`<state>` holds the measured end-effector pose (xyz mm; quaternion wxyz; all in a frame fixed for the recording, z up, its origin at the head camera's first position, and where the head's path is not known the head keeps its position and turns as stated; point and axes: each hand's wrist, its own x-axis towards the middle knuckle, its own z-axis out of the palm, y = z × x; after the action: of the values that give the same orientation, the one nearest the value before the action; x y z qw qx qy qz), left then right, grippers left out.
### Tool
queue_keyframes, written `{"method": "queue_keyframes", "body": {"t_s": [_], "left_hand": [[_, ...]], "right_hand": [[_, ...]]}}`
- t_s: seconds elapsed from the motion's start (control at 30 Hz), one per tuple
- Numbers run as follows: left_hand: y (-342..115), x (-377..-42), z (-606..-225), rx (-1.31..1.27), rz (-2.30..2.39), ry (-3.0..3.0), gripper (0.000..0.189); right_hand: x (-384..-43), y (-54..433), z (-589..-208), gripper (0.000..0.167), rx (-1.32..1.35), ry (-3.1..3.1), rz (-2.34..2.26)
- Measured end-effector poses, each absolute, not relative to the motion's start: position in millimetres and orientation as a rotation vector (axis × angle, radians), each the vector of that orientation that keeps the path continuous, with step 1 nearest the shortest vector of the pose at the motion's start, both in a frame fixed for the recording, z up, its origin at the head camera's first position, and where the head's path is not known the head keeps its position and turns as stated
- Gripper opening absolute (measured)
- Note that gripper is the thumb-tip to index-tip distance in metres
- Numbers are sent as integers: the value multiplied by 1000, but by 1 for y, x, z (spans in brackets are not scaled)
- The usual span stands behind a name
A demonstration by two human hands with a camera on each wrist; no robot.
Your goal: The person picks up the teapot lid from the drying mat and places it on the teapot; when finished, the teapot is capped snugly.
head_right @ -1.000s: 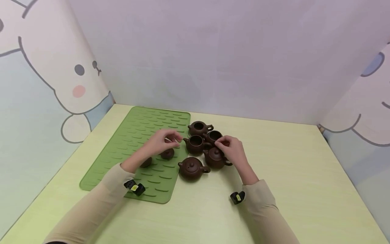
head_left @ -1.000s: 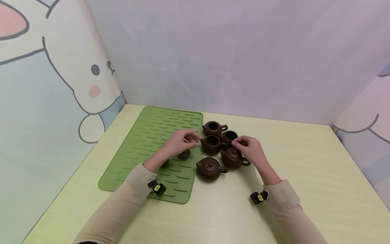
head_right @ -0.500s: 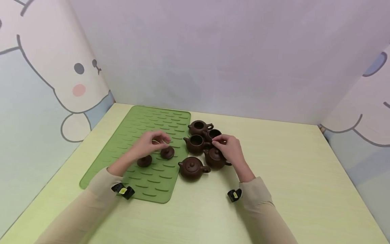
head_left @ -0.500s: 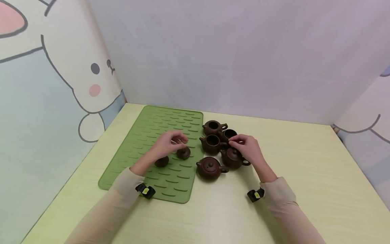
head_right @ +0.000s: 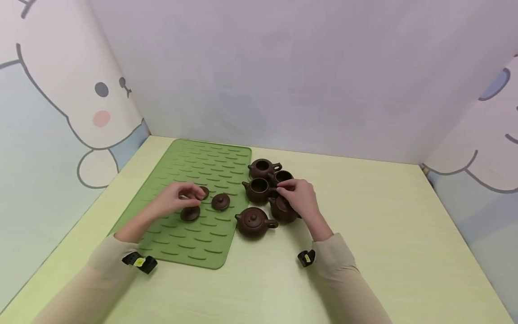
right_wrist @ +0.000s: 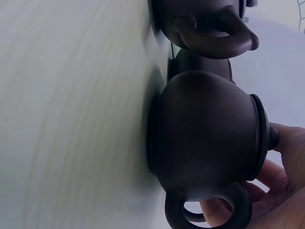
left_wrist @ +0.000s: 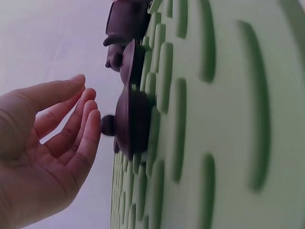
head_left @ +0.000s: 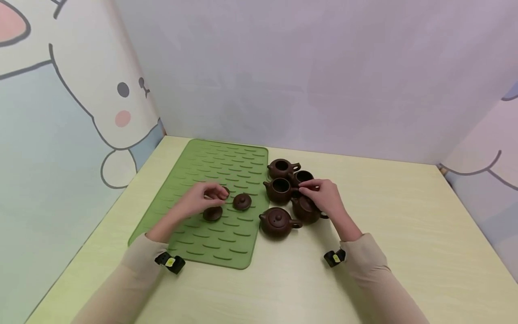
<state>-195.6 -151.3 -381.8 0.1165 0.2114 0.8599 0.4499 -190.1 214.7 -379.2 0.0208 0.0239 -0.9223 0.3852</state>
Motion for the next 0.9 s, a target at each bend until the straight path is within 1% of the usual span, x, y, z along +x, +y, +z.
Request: {"method": "queue_keyframes", "body": {"t_s": [0.2,0.4,0.9], "left_hand": [[-165,-193,-384,656,1320,2461,22],[-175,-192,-388,612,1303,2454,24],[-182,-192,-392,654,1272,2408,24]], "right_hand": [[-189,211,-378,21,62,-2881,1166],[-188,209,-377,19,28,-2885,1136],[-187,204,-377,17,-33,-2916,1107]]}}
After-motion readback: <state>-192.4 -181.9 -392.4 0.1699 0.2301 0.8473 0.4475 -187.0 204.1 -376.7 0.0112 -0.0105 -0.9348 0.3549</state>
